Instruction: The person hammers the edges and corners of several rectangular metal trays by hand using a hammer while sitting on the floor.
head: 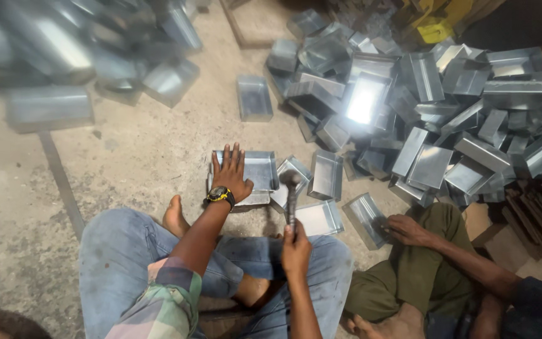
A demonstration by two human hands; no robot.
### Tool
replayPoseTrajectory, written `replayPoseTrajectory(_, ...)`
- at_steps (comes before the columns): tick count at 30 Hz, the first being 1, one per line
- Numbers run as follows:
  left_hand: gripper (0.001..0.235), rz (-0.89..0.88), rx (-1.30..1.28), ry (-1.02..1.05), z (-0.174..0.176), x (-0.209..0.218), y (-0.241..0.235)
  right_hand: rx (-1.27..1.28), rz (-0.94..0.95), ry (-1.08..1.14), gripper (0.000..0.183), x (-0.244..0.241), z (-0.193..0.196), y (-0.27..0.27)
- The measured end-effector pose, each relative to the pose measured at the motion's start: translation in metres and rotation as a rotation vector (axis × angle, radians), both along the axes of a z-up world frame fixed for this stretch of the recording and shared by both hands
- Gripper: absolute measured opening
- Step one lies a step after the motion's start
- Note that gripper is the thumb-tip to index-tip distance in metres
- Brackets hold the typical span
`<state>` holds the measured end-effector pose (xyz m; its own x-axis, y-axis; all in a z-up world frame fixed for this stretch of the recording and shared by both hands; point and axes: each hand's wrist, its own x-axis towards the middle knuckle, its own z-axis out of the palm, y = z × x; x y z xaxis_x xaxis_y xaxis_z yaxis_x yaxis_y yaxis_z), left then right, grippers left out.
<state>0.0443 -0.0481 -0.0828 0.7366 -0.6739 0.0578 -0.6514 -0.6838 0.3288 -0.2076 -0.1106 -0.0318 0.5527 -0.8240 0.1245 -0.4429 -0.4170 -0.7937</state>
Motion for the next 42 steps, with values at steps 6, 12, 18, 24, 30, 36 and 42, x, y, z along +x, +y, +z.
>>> replayPoseTrajectory(6,0.097,-0.02,0.075,0.133,0.011,-0.019,0.018,0.376,-0.035,-0.163,0.039,-0.005,0.009,0.003)
replayPoseTrajectory(12,0.105,-0.06,0.104,0.218,0.025,-0.044,0.037,0.252,0.148,-0.66,0.04,-0.014,0.073,0.013)
replayPoseTrajectory(18,0.096,-0.073,0.165,0.183,0.022,-0.056,0.043,0.212,0.118,-0.543,0.032,0.009,0.033,0.009)
replayPoseTrajectory(24,0.087,-0.078,0.176,0.216,0.018,-0.049,0.032,-0.067,0.02,-0.005,0.04,0.014,-0.021,-0.013)
replayPoseTrajectory(30,0.087,-0.035,0.172,0.155,0.012,-0.061,0.032,0.229,0.044,-0.097,0.04,-0.002,-0.041,-0.024)
replayPoseTrajectory(36,0.073,-0.014,0.06,-0.004,0.027,-0.052,0.021,0.429,0.023,-0.201,0.037,0.006,-0.042,-0.036)
replayPoseTrajectory(42,0.035,0.104,-0.049,-0.009,0.013,0.013,-0.004,0.472,-0.085,-0.278,0.038,-0.009,-0.031,-0.039)
